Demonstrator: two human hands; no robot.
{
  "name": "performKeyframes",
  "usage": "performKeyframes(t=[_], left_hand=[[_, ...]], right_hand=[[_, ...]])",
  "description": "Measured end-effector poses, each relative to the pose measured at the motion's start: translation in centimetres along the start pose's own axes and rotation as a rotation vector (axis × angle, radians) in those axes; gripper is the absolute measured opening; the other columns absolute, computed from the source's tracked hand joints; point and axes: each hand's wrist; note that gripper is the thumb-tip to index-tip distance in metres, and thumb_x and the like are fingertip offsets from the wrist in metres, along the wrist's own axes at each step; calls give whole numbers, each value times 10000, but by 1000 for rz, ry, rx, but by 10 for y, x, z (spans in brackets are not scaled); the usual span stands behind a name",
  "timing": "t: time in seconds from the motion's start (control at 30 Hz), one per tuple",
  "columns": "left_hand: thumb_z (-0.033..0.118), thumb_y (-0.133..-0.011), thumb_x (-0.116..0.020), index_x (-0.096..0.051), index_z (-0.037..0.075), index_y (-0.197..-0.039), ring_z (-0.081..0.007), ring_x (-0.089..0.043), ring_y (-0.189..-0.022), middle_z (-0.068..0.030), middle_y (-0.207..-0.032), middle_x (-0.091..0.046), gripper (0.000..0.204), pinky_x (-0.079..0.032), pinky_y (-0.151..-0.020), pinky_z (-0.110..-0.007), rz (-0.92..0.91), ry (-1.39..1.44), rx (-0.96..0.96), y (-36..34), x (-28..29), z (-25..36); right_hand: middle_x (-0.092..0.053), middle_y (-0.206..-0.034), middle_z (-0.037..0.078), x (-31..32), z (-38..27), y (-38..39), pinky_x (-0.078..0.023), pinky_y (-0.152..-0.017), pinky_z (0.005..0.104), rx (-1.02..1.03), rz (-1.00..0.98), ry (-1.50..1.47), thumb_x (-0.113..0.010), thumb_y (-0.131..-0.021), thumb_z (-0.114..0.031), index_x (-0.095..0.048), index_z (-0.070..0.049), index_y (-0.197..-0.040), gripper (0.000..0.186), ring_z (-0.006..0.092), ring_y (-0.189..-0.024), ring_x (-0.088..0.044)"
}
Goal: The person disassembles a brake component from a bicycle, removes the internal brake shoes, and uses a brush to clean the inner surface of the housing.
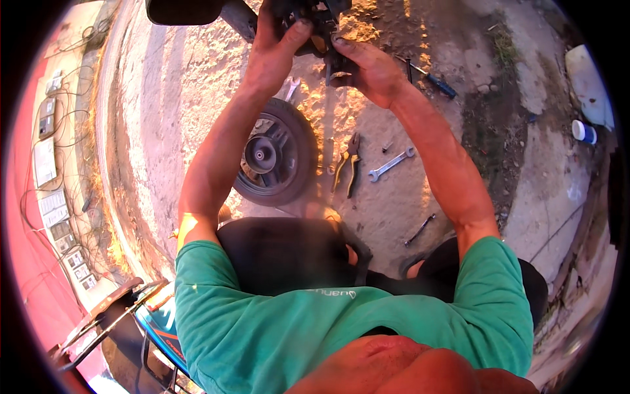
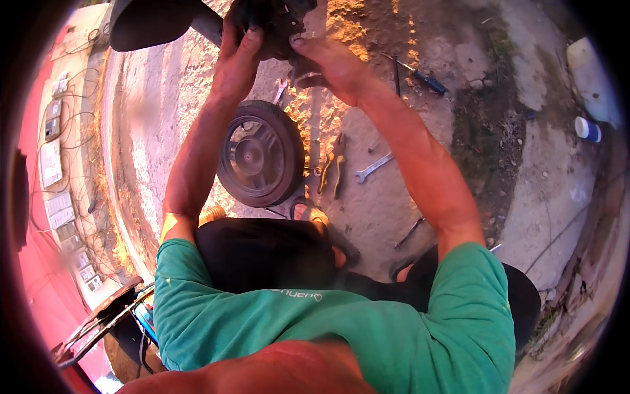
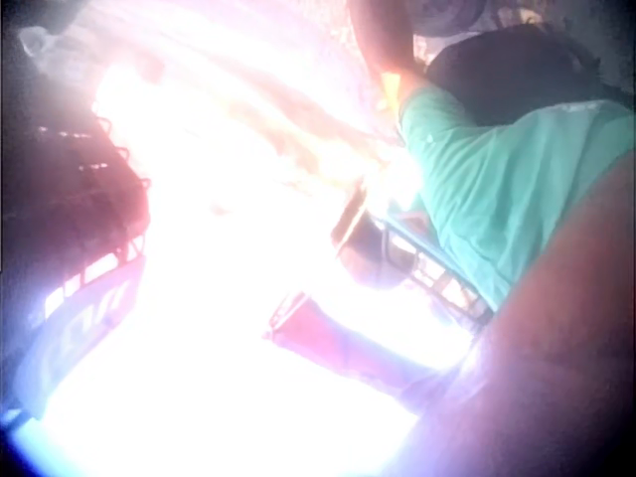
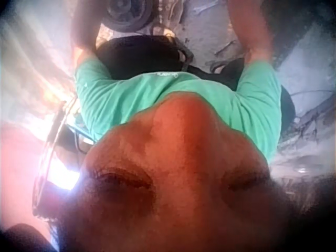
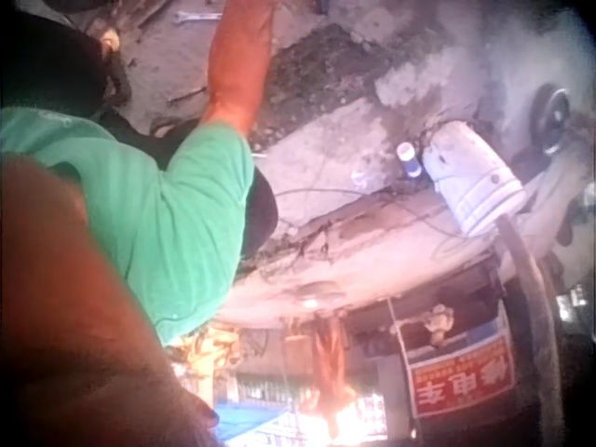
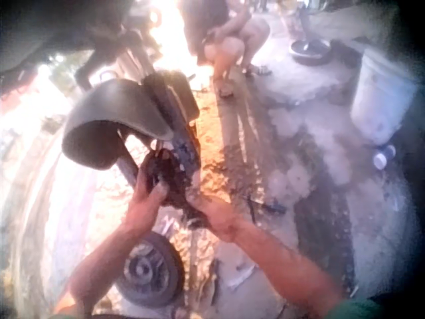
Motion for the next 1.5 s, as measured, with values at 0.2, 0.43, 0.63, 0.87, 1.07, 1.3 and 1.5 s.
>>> performKeyframes(t=[0.2, 0.43, 0.63, 0.87, 1.07, 1.3, 1.5], left_hand=[[240, -1115, -452, -167, 131, -1655, -254, -421, -1446, -99, -1635, -353, 620, -427, -1129, -399, 50, 24, 7, -4, -2, -1], [238, -1116, -452, -171, 118, -1653, -249, -414, -1456, -105, -1630, -363, 618, -398, -1159, -388, 32, -10, -14, -3, -6, 6], [219, -1111, -452, -168, 111, -1654, -249, -408, -1461, -118, -1632, -361, 622, -387, -1167, -380, 23, -41, -62, -3, -7, 6], [195, -1104, -452, -160, 109, -1657, -253, -388, -1472, -122, -1638, -349, 631, -367, -1182, -380, 43, -64, -25, -2, -5, 7], [195, -1103, -459, -165, 117, -1658, -254, -393, -1466, -117, -1634, -354, 633, -373, -1177, -387, 36, -37, -50, -3, -5, 1], [248, -1107, -466, -174, 113, -1654, -246, -414, -1446, -97, -1623, -369, 635, -419, -1132, -389, 36, -61, -26, -3, -5, 5], [252, -1103, -473, -177, 112, -1653, -251, -410, -1451, -103, -1626, -367, 640, -415, -1136, -383, 25, -88, -47, -3, -4, 5]], right_hand=[[-722, -989, 6, -8, -1, 4, -541, -785, 345, -70, -38, -59, -556, -1067, -430, -663, -123, -1235, 366, 175, -978, -700], [-720, -988, 11, -8, -4, 6, -524, -716, 315, -127, -140, -107, -532, -1065, -474, -664, -129, -1185, 388, 175, -926, -684], [-714, -930, 48, -3, -12, 5, -485, -562, 258, -216, -218, -187, -550, -1051, -495, -686, -103, -1072, 415, 216, -875, -676], [-693, -884, 66, -2, -12, 2, -471, -583, 267, -179, -220, -105, -580, -1035, -509, -680, -72, -1011, 449, 222, -837, -667], [-619, -842, 32, -5, -11, 3, -407, -615, 283, -118, -189, 8, -570, -1037, -531, -630, -95, -934, 452, 199, -804, -611], [-554, -807, 19, 1, -4, -5, -374, -604, 280, -134, -337, -142, -514, -1038, -597, -594, -104, -886, 522, 181, -787, -547], [-604, -846, 28, 7, -11, -7, -419, -603, 265, -185, -342, -12, -511, -1035, -606, -628, -90, -908, 545, 182, -810, -599]])
Point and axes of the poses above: each hand's wrist, its own y-axis away from the middle knuckle, its own x-axis out of the back of the hand, z = x × y
